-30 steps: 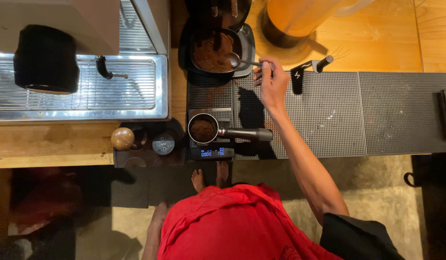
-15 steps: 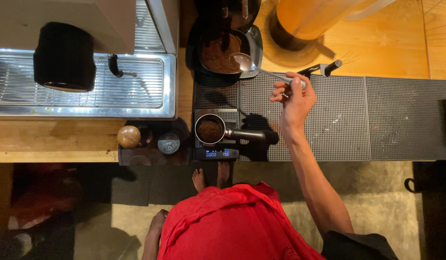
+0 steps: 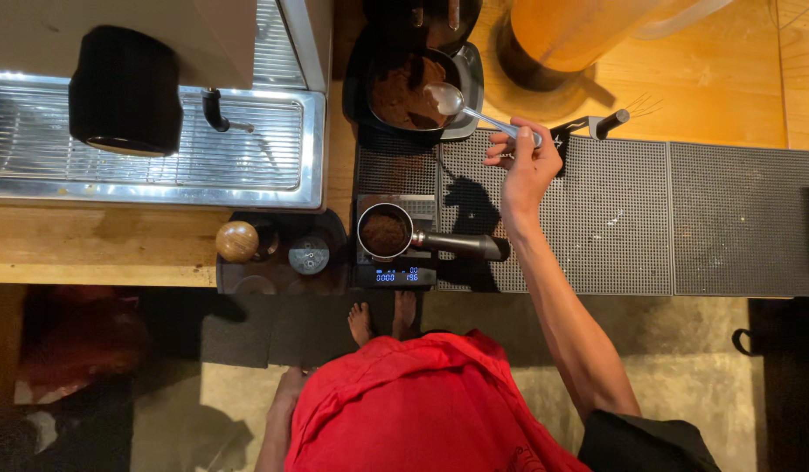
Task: The person prepares espresso by tamping coffee grounds in a portafilter, locking it into the machine, and brewing into a cup. They then remove the portafilter, wipe it with a cloth, and repeat the process by scooping fresh grounds from a container onto a scale.
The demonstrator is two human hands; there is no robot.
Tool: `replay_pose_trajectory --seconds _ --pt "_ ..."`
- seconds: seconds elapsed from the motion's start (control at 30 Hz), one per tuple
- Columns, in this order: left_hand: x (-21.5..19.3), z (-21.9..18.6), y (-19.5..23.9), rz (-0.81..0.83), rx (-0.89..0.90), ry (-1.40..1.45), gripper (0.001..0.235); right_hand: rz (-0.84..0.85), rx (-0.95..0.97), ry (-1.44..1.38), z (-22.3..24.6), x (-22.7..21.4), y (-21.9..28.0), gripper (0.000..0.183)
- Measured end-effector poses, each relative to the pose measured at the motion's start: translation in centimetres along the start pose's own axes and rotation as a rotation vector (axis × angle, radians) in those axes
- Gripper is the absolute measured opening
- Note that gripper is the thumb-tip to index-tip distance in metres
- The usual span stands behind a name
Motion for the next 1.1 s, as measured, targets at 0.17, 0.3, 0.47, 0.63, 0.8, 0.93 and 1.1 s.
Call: replay_pose_trajectory --seconds 0.17,0.3,0.47,0.63,0.8,0.93,1.1 --pt "0.5 2.3 -0.3 0.057 0.017 -0.064 0.058 -0.034 0.147 -0.210 1.5 -1.4 3.5 0.020" --pt "0.6 2.6 -1.1 0.076 0.026 -0.087 0.062 0.029 0.089 -0.190 3.5 -2.3 9.5 0.022" --pt "0.6 2.5 -1.8 0.077 0.031 -0.102 0.063 0.182 -0.336 0.154 5.5 -2.7 14.3 0.028" --pt "0.7 2.9 -2.2 0.080 0.032 -0.117 0.066 0.374 -0.726 0.402 5.9 -1.8 17.6 0.024" --pt "-0.6 1.7 -2.3 0.101 0.056 -0.103 0.066 0.377 -0.695 0.353 5.8 -1.9 17.9 0.027" --pt "-0.9 1.6 -3.2 0.080 0.037 -0.150 0.066 0.296 -0.636 0.306 5.5 -2.0 17.0 0.030" --pt "-0.5 2.8 -2.8 0.070 0.062 -0.137 0.055 -0.068 -0.119 -0.080 5.9 -3.9 8.6 0.025"
Point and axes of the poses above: each hand's wrist, its own y-axis away from the middle knuckle, its own x-axis out of the palm, z = x × y, the point moved 7 cm from there along -y, towards the middle knuckle, and after that the axes turned 10 degrees about x, right-handed, at the moved point
